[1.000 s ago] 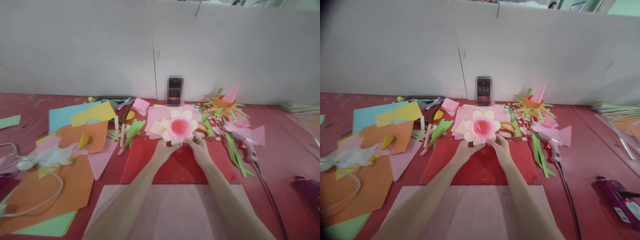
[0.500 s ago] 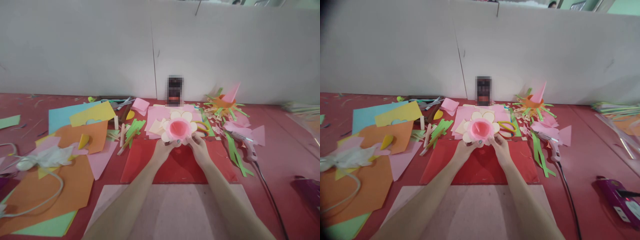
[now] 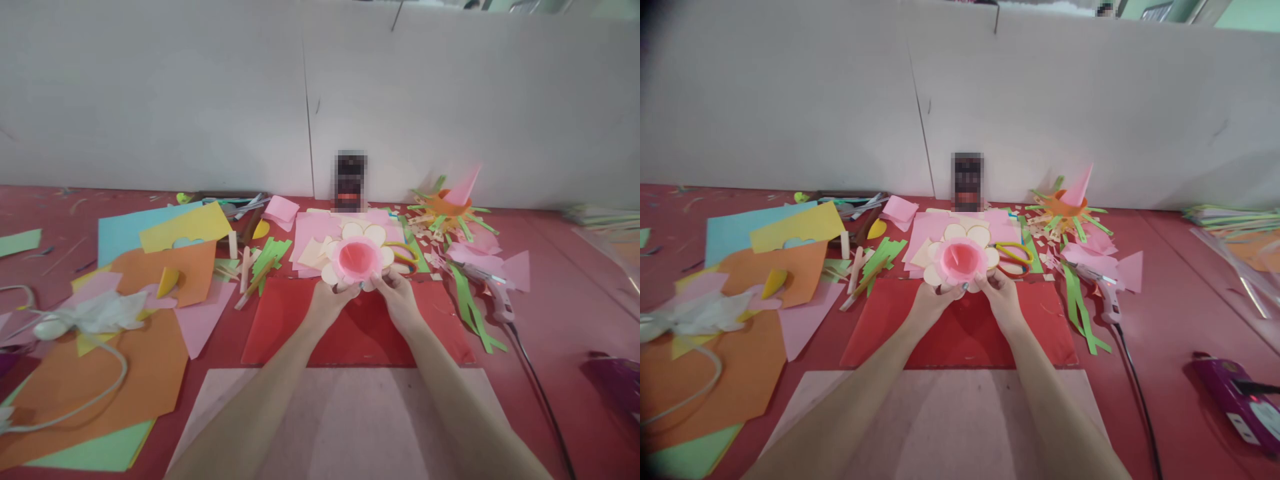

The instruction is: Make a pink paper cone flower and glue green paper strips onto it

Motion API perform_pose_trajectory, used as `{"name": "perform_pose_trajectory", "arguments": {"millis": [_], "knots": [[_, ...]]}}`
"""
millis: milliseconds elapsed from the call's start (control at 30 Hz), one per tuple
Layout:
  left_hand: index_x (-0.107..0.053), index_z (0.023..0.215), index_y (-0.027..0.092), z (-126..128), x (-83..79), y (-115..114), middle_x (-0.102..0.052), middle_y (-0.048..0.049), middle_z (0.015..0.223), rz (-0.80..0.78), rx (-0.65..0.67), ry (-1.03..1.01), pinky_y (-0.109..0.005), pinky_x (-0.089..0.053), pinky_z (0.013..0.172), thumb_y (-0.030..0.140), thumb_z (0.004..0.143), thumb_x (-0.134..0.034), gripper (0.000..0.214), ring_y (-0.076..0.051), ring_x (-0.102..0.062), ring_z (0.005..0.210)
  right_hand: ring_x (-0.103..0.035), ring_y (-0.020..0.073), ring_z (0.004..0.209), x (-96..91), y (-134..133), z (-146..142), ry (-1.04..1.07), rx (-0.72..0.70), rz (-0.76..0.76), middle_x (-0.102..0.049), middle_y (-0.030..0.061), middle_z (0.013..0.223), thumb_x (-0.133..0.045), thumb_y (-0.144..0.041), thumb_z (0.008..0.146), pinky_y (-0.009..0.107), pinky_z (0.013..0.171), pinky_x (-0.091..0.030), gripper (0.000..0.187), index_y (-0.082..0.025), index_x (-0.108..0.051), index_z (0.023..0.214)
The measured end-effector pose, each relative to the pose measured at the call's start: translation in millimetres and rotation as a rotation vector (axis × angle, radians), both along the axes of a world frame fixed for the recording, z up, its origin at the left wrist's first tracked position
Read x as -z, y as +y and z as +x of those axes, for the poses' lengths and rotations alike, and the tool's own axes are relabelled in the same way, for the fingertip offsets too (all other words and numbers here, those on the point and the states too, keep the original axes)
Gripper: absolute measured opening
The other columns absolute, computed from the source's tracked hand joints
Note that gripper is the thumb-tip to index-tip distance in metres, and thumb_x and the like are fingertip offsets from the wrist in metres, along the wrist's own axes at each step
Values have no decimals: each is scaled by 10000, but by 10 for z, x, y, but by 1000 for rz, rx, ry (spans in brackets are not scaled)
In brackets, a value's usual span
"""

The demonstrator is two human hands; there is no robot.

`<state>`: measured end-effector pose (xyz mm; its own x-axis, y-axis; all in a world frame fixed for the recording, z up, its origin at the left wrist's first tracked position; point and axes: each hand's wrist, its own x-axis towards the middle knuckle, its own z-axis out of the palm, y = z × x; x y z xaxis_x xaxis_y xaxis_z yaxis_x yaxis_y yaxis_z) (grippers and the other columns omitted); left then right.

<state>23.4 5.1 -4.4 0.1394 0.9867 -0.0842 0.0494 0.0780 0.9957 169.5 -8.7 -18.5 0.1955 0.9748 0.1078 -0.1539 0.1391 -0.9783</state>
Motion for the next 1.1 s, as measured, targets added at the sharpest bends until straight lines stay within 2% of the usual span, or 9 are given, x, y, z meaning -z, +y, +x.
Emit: {"name": "perform_pose_trajectory", "arguments": {"millis": [367,600,733,867,1033,1100], "knots": [[-650,837,138,-13,27,-4,-640,-21,711,26,26,-24,-250,-455,614,369,647,-693,302,-163,-591,685,-531,136,660,-26,-9,-11,-40,-2,-2,-617,-11,670,-634,-422,728,285,699,-440,226,-211,-584,665],[-633,709,135,-13,-20,-18,-584,8,611,48,-11,50,-231,-409,562,413,638,-688,292,-146,-541,618,-541,144,651,-46,-9,-6,-86,14,-34,-627,-5,660,-651,-449,703,295,693,-455,251,-209,-599,650],[-641,747,134,-9,-35,-18,-603,5,641,43,-18,54,-232,-421,577,407,641,-690,297,-146,-550,628,-565,145,697,-36,-8,-29,16,31,-33,-651,-5,723,-671,-420,692,296,729,-461,216,-209,-624,694],[-646,812,136,-14,-25,-13,-631,-13,714,38,-13,31,-237,-444,613,393,634,-704,317,-161,-570,692,-592,180,853,-22,-2,-36,162,60,-32,-670,16,902,-663,-415,698,335,816,-459,243,-211,-651,829],[-597,626,134,-28,-3,-7,-531,20,549,55,-62,97,-216,-372,506,452,648,-681,330,-124,-501,558,-600,175,828,19,3,-16,189,51,-11,-679,11,885,-686,-358,693,348,816,-466,206,-220,-674,845],[-608,639,134,-20,-3,-5,-548,15,568,56,-83,80,-220,-373,501,454,641,-685,328,-127,-508,563,-602,172,788,28,-2,-16,177,52,-10,-684,9,857,-694,-351,687,344,782,-477,210,-222,-684,852]]}}
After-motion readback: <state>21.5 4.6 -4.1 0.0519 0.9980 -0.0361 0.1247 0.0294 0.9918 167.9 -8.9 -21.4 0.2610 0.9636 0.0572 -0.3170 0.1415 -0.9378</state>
